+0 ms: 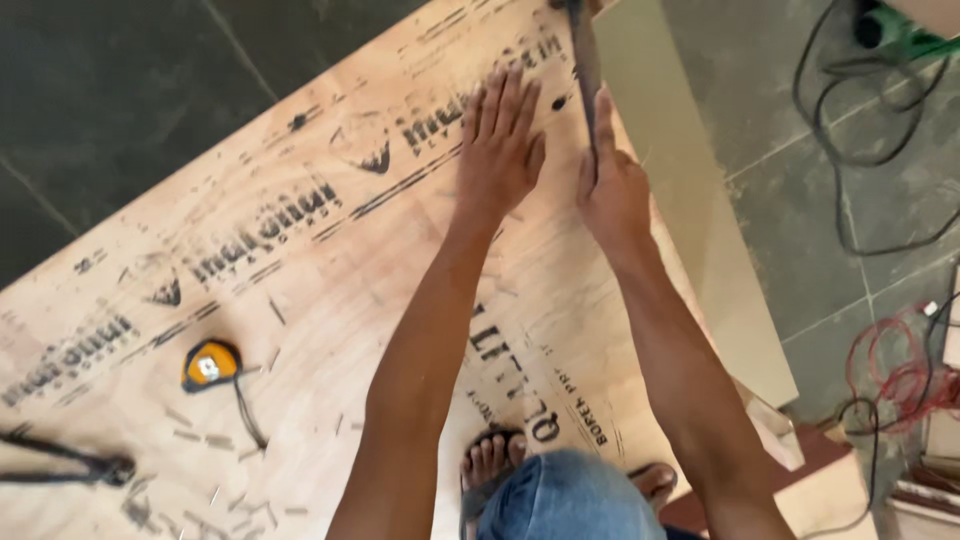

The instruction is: The person hammers nails into a large sheet of plywood using a hammer. They position the nails and strike them repeatedly to secure the board to a wooden frame.

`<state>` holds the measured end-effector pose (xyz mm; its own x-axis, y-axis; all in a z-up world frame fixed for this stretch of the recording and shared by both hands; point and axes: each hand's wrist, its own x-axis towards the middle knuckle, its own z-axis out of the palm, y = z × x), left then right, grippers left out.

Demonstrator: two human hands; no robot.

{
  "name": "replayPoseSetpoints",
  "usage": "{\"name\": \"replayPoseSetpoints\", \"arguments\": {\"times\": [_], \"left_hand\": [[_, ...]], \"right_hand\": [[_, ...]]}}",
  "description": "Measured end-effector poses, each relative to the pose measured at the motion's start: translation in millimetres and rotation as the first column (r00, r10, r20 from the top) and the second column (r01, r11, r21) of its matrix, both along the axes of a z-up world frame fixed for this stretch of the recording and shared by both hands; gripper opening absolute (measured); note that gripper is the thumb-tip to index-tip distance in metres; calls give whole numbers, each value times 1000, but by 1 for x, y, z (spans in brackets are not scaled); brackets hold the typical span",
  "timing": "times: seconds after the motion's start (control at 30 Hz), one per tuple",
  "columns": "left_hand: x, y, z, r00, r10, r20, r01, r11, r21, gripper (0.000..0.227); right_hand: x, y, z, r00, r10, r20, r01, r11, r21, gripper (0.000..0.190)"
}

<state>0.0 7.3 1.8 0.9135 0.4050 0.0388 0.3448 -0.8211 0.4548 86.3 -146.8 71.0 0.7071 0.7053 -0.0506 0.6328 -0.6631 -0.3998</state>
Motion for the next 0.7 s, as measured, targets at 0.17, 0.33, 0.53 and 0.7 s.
{"name": "replayPoseSetpoints", "arguments": {"times": [0.17, 0.33, 0.53, 0.7], "left_hand": [[7, -2, -19, 1000, -15, 26, 14, 998, 56, 57], [5, 5, -20, 979, -24, 202, 10, 998, 70, 51], [-49, 15, -6, 958, -244, 151, 268, 950, -162, 12], [-78, -23, -29, 948, -318, 5, 310, 927, 212, 13]], "right_hand": [[-28, -35, 10, 950, -128, -285, 198, 953, 230, 66], [-109, -85, 24, 808, -224, -546, 471, 801, 369, 23], [-148, -135, 45, 576, -271, -771, 715, 625, 315, 19], [-173, -175, 41, 516, -317, -796, 805, 498, 324, 19]]}}
